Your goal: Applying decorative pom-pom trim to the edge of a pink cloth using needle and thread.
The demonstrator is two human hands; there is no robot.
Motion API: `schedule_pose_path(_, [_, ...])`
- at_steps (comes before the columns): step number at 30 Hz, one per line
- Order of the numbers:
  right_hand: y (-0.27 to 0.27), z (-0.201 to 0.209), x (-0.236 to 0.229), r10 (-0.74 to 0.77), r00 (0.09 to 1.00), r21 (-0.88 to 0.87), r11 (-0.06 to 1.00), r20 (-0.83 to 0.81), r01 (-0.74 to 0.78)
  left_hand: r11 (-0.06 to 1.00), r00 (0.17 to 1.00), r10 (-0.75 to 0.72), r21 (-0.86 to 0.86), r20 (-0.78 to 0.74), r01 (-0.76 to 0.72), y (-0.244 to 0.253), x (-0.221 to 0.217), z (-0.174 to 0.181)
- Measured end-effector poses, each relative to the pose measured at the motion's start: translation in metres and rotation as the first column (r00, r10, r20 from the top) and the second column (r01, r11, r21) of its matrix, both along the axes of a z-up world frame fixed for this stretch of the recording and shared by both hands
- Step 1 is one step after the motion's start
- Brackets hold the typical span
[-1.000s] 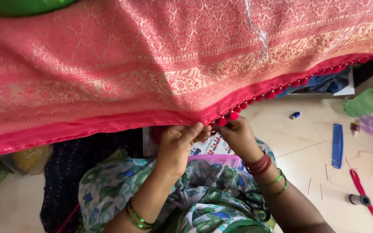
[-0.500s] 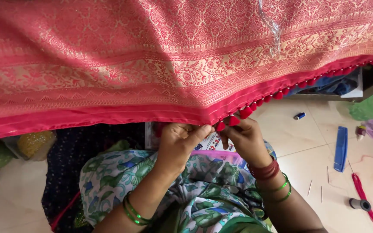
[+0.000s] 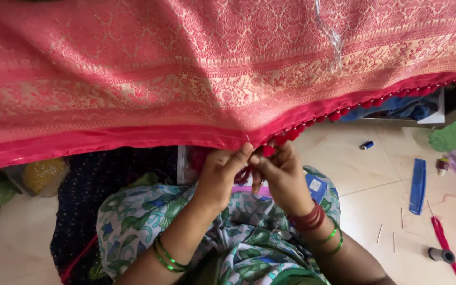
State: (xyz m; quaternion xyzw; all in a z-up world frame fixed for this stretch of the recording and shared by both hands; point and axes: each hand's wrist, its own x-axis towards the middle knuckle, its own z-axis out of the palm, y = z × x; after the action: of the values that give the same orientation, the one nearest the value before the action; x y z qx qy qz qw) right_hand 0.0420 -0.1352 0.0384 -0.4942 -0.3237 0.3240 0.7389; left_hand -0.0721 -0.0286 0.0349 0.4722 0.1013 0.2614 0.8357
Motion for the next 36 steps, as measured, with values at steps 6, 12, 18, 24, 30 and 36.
schedule_pose_path(6, [-0.016, 0.011, -0.002, -0.018, 0.998, -0.04, 0.999, -0.063, 0.015, 0.997, 0.994, 0.067, -0.026, -0.088, -0.069, 0.0, 0.005, -0.033])
schedule_pose_path(12, [-0.015, 0.091, -0.02, -0.443, 0.254, 0.31, 0.849, 0.86, 0.429, 0.949, 0.976, 0.215, 0.246, -0.041, -0.199, 0.004, 0.005, -0.03])
schedule_pose_path(18, [-0.01, 0.084, -0.018, -0.361, 0.315, 0.279, 0.92, 0.878, 0.275, 0.987, 0.99, 0.128, -0.086, -0.058, -0.132, 0.009, 0.013, -0.011])
schedule_pose_path(24, [-0.001, 0.061, -0.025, -0.339, 0.401, 0.235, 0.929, 0.851, 0.286, 0.947, 0.986, 0.148, -0.276, -0.078, -0.164, 0.01, 0.011, -0.023])
schedule_pose_path(30, [0.0, 0.036, -0.002, -0.335, 0.822, 0.183, 0.942, 0.461, 0.281, 0.972, 0.983, 0.186, -0.145, -0.014, -0.186, -0.009, 0.009, 0.013])
schedule_pose_path(36, [0.009, 0.03, 0.0, -0.328, 0.891, 0.277, 0.929, 0.315, 0.244, 0.961, 0.974, 0.184, -0.187, -0.13, -0.206, -0.008, 0.013, 0.006])
